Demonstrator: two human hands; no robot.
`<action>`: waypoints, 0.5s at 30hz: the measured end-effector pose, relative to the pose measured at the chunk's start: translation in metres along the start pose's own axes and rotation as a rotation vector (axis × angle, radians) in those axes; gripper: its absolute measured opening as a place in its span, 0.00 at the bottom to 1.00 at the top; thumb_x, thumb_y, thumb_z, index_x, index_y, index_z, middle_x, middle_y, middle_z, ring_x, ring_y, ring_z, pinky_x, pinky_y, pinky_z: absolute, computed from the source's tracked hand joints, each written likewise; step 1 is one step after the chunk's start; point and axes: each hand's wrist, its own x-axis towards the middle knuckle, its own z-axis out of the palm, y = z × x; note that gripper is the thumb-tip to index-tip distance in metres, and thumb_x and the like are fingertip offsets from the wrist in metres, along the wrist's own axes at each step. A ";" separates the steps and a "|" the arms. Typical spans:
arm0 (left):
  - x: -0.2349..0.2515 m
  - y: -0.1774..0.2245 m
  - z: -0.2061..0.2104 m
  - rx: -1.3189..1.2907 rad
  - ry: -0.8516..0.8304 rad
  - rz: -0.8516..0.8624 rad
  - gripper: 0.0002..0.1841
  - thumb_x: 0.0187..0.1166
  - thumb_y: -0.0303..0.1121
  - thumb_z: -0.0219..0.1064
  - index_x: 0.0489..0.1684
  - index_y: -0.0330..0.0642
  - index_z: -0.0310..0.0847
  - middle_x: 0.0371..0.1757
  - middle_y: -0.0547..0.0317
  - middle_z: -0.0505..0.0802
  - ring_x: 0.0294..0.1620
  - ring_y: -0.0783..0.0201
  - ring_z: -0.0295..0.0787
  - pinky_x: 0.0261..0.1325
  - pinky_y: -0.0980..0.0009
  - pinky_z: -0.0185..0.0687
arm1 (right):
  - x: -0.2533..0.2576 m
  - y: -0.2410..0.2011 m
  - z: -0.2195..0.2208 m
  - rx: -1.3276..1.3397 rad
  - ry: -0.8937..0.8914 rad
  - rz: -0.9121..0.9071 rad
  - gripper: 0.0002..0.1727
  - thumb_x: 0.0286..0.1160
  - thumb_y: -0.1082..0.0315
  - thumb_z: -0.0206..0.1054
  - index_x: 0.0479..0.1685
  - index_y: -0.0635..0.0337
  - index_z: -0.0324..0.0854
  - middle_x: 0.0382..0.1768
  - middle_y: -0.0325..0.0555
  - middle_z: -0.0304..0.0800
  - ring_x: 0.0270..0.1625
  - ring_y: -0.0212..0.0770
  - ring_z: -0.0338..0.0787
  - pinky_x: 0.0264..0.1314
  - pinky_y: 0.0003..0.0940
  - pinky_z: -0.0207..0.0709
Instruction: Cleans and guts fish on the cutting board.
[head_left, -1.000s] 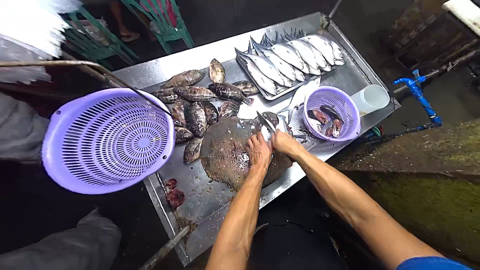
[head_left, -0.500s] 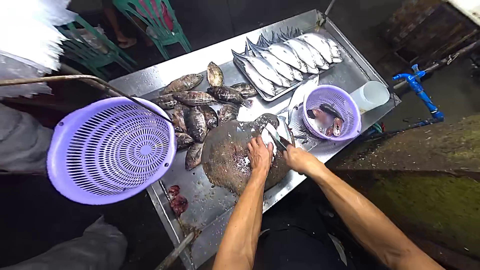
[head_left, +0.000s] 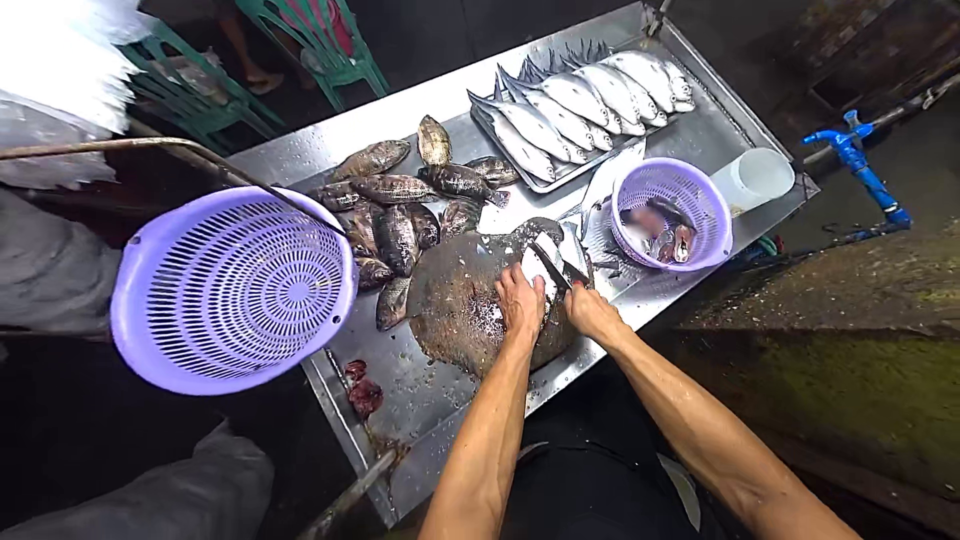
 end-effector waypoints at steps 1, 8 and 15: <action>-0.001 0.000 0.001 -0.009 0.009 0.005 0.31 0.85 0.51 0.61 0.83 0.40 0.71 0.78 0.38 0.79 0.79 0.36 0.73 0.76 0.41 0.73 | 0.001 0.004 0.000 0.020 -0.004 -0.007 0.30 0.95 0.51 0.37 0.74 0.62 0.74 0.64 0.63 0.88 0.68 0.62 0.88 0.66 0.64 0.80; -0.003 -0.014 -0.004 -0.084 0.054 0.023 0.30 0.85 0.49 0.62 0.78 0.36 0.75 0.75 0.33 0.80 0.78 0.36 0.74 0.81 0.45 0.68 | -0.059 0.044 0.009 0.132 -0.182 0.032 0.26 0.95 0.50 0.40 0.67 0.60 0.75 0.48 0.61 0.88 0.44 0.56 0.93 0.47 0.57 0.84; -0.024 -0.025 0.006 -0.006 0.105 0.089 0.38 0.80 0.54 0.64 0.84 0.35 0.68 0.76 0.30 0.78 0.77 0.32 0.73 0.75 0.40 0.72 | -0.081 0.033 -0.003 0.174 -0.014 -0.062 0.26 0.94 0.47 0.41 0.65 0.55 0.76 0.46 0.56 0.89 0.50 0.56 0.92 0.52 0.59 0.82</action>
